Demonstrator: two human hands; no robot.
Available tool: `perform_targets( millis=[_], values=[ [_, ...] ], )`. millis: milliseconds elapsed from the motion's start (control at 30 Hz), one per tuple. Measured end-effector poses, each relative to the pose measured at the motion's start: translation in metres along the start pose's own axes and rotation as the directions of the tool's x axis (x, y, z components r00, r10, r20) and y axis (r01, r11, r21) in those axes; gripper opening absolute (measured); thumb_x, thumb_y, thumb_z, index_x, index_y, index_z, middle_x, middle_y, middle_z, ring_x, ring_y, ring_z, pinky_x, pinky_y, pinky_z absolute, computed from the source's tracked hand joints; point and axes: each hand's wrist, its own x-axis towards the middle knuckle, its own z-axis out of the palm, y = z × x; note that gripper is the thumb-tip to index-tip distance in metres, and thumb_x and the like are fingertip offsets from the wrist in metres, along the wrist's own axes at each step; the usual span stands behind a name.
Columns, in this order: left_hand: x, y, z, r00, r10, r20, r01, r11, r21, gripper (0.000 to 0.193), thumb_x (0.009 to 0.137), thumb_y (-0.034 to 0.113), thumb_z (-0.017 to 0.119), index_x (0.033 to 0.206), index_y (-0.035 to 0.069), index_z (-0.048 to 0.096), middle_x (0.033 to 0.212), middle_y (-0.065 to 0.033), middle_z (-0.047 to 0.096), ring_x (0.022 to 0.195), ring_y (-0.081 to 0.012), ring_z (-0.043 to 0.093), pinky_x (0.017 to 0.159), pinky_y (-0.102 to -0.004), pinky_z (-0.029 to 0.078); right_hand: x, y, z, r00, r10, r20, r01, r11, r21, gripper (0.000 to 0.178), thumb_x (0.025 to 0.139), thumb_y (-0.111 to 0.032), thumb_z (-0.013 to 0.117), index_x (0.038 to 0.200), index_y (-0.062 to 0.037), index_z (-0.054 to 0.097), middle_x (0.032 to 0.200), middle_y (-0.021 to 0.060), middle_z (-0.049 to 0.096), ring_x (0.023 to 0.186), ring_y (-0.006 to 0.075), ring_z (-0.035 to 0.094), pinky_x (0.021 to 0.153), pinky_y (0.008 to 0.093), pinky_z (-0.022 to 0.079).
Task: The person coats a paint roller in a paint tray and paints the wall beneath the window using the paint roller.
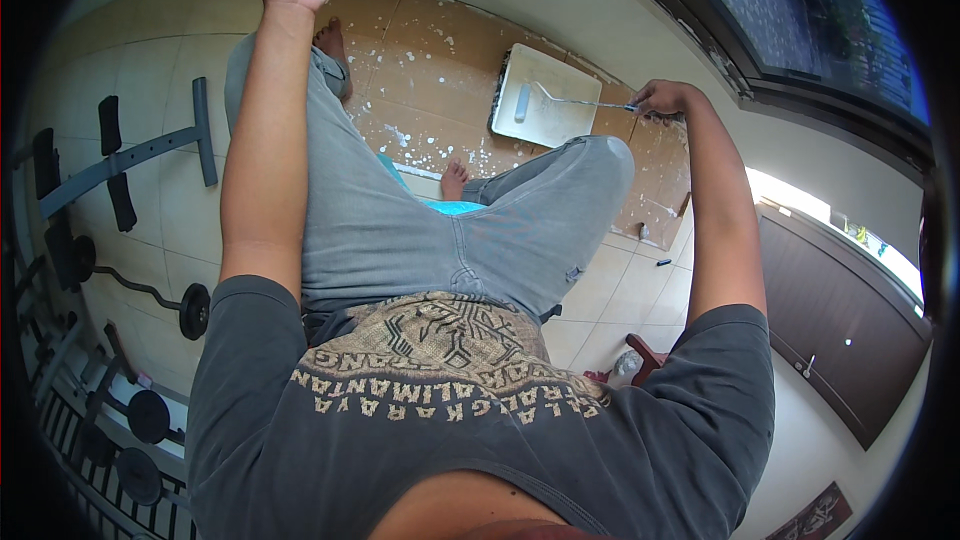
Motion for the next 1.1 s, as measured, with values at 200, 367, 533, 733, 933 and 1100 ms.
perform_targets(
  millis=[200, 367, 533, 733, 933, 1100],
  values=[
    [-0.005, -0.001, 0.003, 1.000, -0.011, -0.011, 0.011, 0.999, 0.041, 0.031, 0.097, 0.044, 0.058, 0.101, 0.014, 0.067, 0.082, 0.0036, 0.065, 0.069, -0.0130, 0.060, 0.060, -0.0288, 0.047, -0.015, 0.048, 0.006, 0.999, 0.045, -0.028, -0.043, 0.997, 0.056, 0.022, 0.091, -0.014, 0.068, 0.112, -0.0071, 0.072, 0.071, 0.0015, 0.063, 0.057, 0.0117, 0.056, 0.046, 0.0296, 0.047],
    [-0.002, -0.011, 0.013, 1.000, -0.014, 0.007, 0.013, 0.995, 0.095, 0.032, 0.096, 0.044, 0.059, 0.102, 0.014, 0.067, 0.082, 0.0041, 0.064, 0.069, -0.0125, 0.060, 0.060, -0.0286, 0.047, -0.033, 0.081, 0.016, 0.983, 0.133, -0.125, -0.132, 0.991, 0.011, 0.024, 0.091, -0.015, 0.068, 0.113, -0.0080, 0.073, 0.070, 0.0022, 0.062, 0.058, 0.0120, 0.057, 0.049, 0.0303, 0.048],
    [-0.006, -0.014, 0.019, 1.000, -0.014, -0.006, 0.015, 0.991, 0.135, 0.031, 0.096, 0.044, 0.058, 0.101, 0.015, 0.067, 0.081, 0.0041, 0.065, 0.067, -0.0121, 0.061, 0.058, -0.0279, 0.048, -0.054, 0.093, 0.026, 0.971, 0.171, -0.165, -0.175, 0.984, -0.012, 0.023, 0.090, -0.014, 0.067, 0.111, -0.0077, 0.073, 0.070, 0.0019, 0.062, 0.057, 0.0123, 0.056, 0.049, 0.0306, 0.047],
    [0.018, -0.004, -0.017, 0.996, -0.064, 0.066, 0.056, 0.992, 0.115, 0.038, 0.098, 0.033, 0.053, 0.113, 0.000, 0.064, 0.095, -0.0073, 0.065, 0.088, -0.0210, 0.058, 0.078, -0.0380, 0.048, -0.037, 0.091, 0.034, 0.980, 0.154, -0.127, -0.157, 0.988, -0.013, 0.017, 0.087, -0.012, 0.067, 0.101, -0.0047, 0.073, 0.068, 0.0030, 0.062, 0.055, 0.0135, 0.057, 0.048, 0.0317, 0.047],
    [-0.004, 0.001, -0.004, 0.998, 0.022, -0.063, -0.014, 0.991, 0.137, 0.029, 0.097, 0.044, 0.058, 0.100, 0.016, 0.068, 0.080, 0.0045, 0.066, 0.066, -0.0119, 0.062, 0.058, -0.0281, 0.048, -0.023, 0.044, 0.011, 0.989, 0.142, -0.030, -0.145, 0.975, -0.171, 0.018, 0.087, -0.014, 0.068, 0.102, -0.0041, 0.073, 0.068, 0.0028, 0.062, 0.056, 0.0134, 0.059, 0.050, 0.0327, 0.049],
    [0.006, 0.016, -0.025, 0.997, 0.070, -0.034, -0.066, 0.992, 0.108, 0.031, 0.094, 0.047, 0.063, 0.100, 0.017, 0.068, 0.081, 0.0044, 0.067, 0.066, -0.0120, 0.062, 0.058, -0.0289, 0.048, -0.026, 0.011, -0.003, 0.995, -0.048, -0.084, 0.037, 0.991, -0.132, 0.035, 0.088, -0.008, 0.065, 0.123, -0.0059, 0.069, 0.071, 0.0047, 0.065, 0.055, 0.0141, 0.059, 0.050, 0.0315, 0.050]
  ],
)
